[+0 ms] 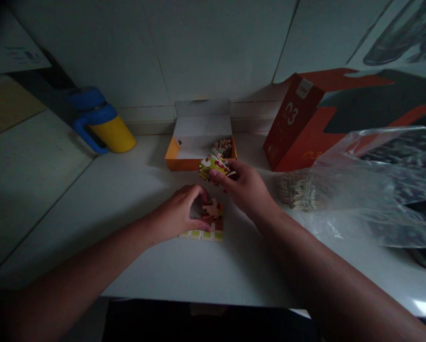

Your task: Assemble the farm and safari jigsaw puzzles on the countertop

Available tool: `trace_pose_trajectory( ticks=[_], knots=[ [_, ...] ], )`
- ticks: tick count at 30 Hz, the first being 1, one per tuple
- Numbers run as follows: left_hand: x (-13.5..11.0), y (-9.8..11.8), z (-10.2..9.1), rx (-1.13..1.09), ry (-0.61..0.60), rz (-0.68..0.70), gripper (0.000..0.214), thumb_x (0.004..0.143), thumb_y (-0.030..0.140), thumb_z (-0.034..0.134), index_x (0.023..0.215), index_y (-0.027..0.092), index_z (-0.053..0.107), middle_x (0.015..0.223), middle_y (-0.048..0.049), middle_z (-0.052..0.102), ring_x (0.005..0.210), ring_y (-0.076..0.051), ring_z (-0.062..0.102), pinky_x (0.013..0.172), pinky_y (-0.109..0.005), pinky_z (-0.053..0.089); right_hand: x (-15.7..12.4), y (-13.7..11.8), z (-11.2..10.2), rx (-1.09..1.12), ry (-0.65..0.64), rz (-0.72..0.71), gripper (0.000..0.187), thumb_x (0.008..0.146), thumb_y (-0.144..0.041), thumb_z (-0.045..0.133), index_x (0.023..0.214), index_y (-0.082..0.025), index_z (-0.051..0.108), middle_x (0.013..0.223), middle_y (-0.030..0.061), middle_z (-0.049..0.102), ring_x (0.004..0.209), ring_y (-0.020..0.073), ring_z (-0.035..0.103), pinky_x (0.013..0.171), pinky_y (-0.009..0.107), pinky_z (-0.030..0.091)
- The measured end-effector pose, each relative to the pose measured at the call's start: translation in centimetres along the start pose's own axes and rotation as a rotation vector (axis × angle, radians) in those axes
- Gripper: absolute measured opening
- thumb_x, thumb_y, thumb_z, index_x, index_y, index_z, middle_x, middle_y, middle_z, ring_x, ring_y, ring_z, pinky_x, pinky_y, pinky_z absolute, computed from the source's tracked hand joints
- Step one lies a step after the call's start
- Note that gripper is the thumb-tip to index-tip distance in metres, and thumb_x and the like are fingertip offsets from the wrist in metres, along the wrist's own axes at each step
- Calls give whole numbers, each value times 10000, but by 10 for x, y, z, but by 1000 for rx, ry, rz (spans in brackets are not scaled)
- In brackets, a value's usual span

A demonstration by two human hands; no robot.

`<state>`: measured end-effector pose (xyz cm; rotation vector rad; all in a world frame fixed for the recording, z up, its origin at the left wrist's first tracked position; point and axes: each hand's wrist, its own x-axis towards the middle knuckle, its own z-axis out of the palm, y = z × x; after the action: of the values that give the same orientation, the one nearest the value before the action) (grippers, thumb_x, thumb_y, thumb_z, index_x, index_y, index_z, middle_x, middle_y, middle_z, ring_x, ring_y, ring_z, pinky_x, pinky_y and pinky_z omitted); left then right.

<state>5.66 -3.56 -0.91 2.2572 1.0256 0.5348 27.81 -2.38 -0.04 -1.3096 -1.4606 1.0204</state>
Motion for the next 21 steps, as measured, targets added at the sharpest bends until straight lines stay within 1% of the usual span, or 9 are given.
trace_pose_trajectory(
  ticks=[2,4,7,9,10,12,15,17,21],
  knots=[
    [-1,3,-1,-61,-46,18,480,732,272,926,1052,207,575,1037,-55,703,939,-226,658,800,-343,497,0,-1,0,-4,11,1,542,850,-656,768,1124,-189,742,980,82,789,719,189,653,602,300,507],
    [-2,5,-2,-91,-112,77,336,813,199,855,1014,204,586,950,-19,704,840,-176,648,745,-304,469,0,-2,-1,-14,22,5,528,855,-663,758,1079,-185,739,939,74,782,696,180,644,591,294,498],
    [-3,8,-4,-58,-186,226,133,909,168,755,946,203,632,921,-8,705,867,-162,647,815,-307,463,-1,-4,-1,-18,22,8,527,849,-666,762,1044,-177,730,888,65,769,679,173,637,579,286,490],
    [-3,9,-5,-68,-176,268,37,959,186,692,958,203,660,963,-24,701,928,-167,652,868,-313,472,-1,-5,-1,-10,21,10,524,848,-662,766,1037,-174,727,879,64,768,682,172,638,581,284,489],
    [-3,9,-6,-96,-151,254,20,980,191,658,991,202,670,991,-34,696,953,-168,653,881,-311,481,-1,-6,-1,-4,24,10,520,850,-660,765,1031,-174,726,880,65,769,686,172,639,585,283,488],
    [-2,7,-8,-170,-67,176,100,1007,200,595,1057,195,681,1043,-54,685,982,-166,655,877,-303,502,-1,-8,-1,5,32,3,511,854,-655,765,1021,-174,727,885,67,771,696,173,639,593,285,488],
    [1,-5,-12,-262,45,36,159,1009,250,560,1018,175,700,1038,-70,680,904,-158,659,800,-297,530,-1,-8,-2,7,55,-27,504,856,-654,765,1025,-180,730,887,67,768,695,172,625,587,287,471],
    [4,-14,-15,-298,92,-52,149,972,272,606,1003,172,712,987,-62,697,844,-157,662,757,-295,536,-1,-8,-3,2,63,-45,500,862,-650,761,1042,-185,728,898,67,767,695,172,620,586,290,464],
    [8,-28,-22,-354,181,-193,185,922,314,679,1037,180,734,934,-57,763,816,-172,694,761,-318,552,-1,-6,-4,-42,38,-95,471,873,-633,761,1030,-191,722,904,67,764,733,189,652,617,301,482]
  ],
)
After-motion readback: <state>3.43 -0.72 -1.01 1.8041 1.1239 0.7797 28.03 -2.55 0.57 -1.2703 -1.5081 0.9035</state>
